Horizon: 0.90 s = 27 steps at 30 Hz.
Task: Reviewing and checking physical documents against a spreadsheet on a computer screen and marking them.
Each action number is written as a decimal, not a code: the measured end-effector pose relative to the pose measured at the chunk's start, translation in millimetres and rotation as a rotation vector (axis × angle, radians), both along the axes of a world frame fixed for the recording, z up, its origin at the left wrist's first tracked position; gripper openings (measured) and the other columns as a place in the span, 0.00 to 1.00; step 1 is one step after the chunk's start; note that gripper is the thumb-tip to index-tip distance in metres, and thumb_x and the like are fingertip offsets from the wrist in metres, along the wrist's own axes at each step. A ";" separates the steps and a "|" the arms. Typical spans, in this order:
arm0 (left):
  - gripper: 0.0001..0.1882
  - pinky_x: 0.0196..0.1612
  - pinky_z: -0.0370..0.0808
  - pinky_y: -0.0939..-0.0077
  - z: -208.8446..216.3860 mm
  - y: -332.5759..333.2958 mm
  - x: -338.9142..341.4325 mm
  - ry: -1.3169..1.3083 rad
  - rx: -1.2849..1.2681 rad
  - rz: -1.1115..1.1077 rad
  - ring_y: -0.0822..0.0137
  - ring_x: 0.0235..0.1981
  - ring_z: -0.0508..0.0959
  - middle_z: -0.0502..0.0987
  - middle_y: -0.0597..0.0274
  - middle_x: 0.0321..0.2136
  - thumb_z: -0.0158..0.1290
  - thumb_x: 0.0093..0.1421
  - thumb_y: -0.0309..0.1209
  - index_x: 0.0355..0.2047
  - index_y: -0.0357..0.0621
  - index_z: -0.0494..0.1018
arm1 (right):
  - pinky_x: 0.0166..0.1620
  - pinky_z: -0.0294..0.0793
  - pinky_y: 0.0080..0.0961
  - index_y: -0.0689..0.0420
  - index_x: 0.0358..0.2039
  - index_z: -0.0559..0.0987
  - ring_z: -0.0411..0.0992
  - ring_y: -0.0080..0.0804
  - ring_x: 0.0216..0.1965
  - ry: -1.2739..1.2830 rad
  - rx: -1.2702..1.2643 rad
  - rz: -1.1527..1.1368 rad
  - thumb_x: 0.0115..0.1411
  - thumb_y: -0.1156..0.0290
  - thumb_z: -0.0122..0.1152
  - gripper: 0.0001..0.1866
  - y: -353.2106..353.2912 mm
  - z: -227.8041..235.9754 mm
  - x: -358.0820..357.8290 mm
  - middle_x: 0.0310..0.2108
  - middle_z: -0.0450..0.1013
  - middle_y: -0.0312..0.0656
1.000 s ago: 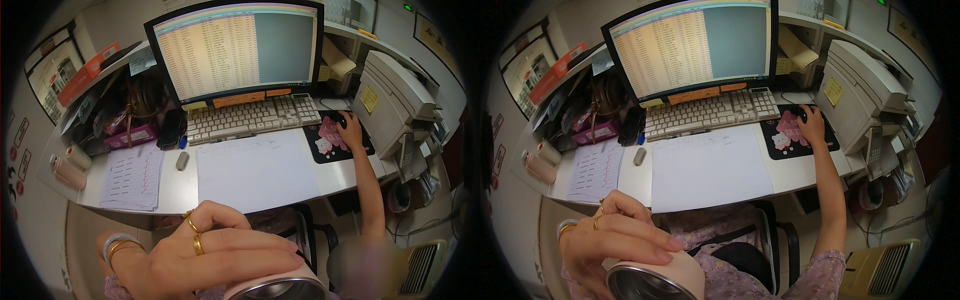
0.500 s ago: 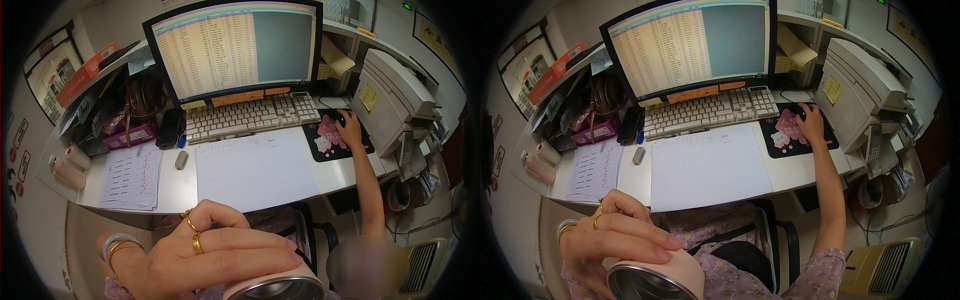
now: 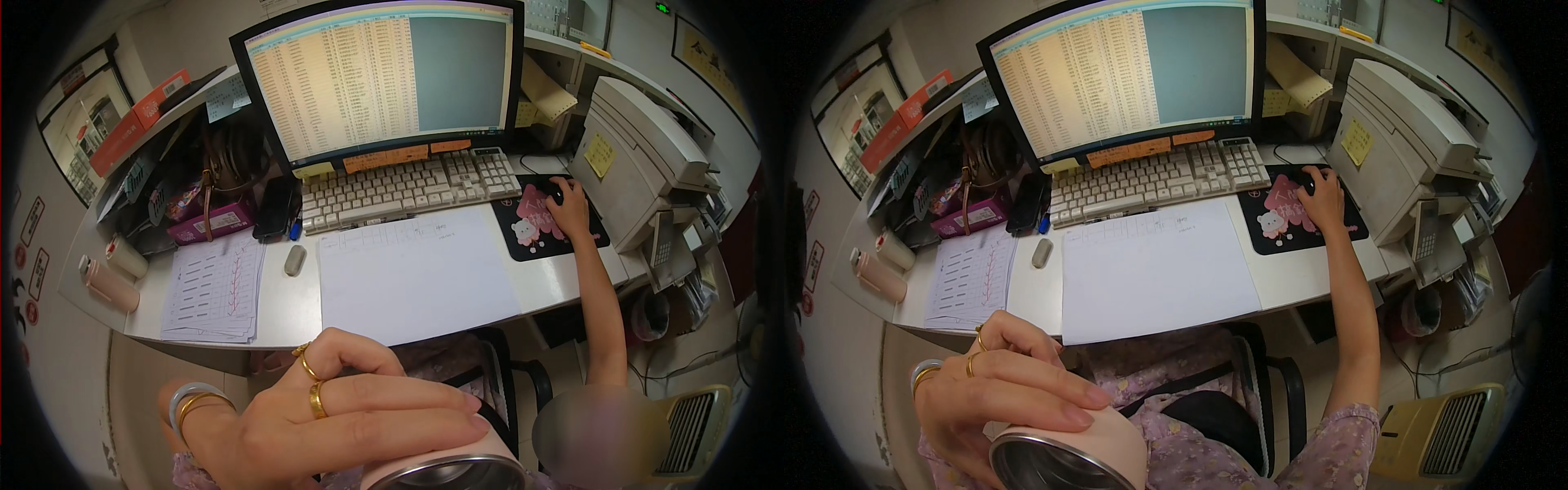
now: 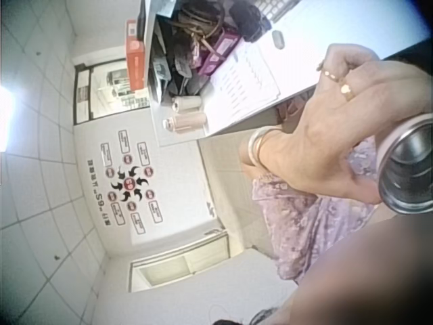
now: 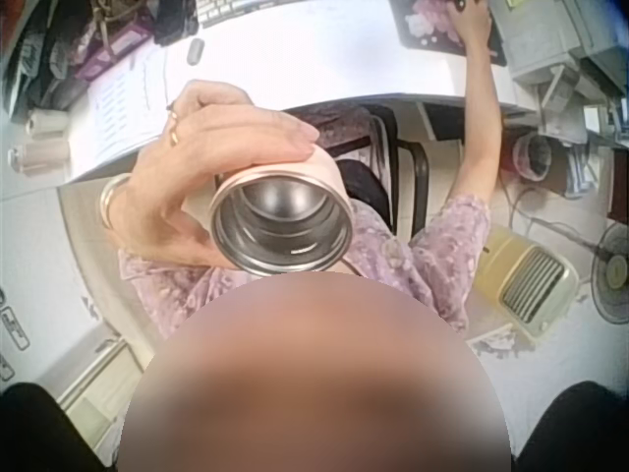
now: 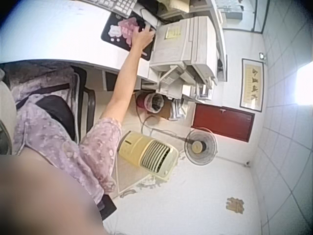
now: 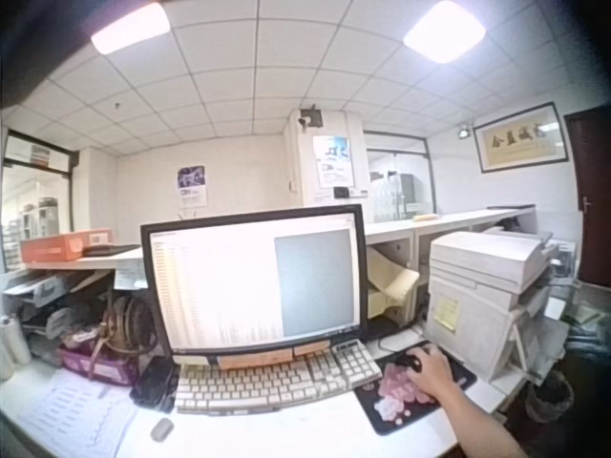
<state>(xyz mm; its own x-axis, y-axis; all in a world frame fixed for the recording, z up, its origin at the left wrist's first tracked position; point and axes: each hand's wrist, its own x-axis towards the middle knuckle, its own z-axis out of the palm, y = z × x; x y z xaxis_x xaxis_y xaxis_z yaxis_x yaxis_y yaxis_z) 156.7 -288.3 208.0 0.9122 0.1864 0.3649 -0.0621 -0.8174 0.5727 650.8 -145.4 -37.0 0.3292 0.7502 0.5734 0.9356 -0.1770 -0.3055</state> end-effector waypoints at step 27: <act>0.34 0.45 0.64 0.69 2.4 -4.1 5.9 -0.144 0.073 -0.081 0.59 0.47 0.79 0.79 0.48 0.45 0.70 0.46 0.38 0.50 0.31 0.71 | 0.54 0.69 0.42 0.46 0.50 0.75 0.69 0.50 0.52 0.047 -0.058 -0.045 0.51 0.62 0.62 0.24 -3.7 7.4 -5.9 0.51 0.68 0.51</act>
<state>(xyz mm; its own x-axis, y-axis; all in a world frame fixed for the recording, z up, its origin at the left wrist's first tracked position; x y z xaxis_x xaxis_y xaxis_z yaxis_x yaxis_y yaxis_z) 162.6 -292.4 210.4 0.8604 0.0827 0.5029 -0.2063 -0.8457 0.4921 644.9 -149.1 -29.6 0.3887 0.7659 0.5123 0.9112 -0.2369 -0.3371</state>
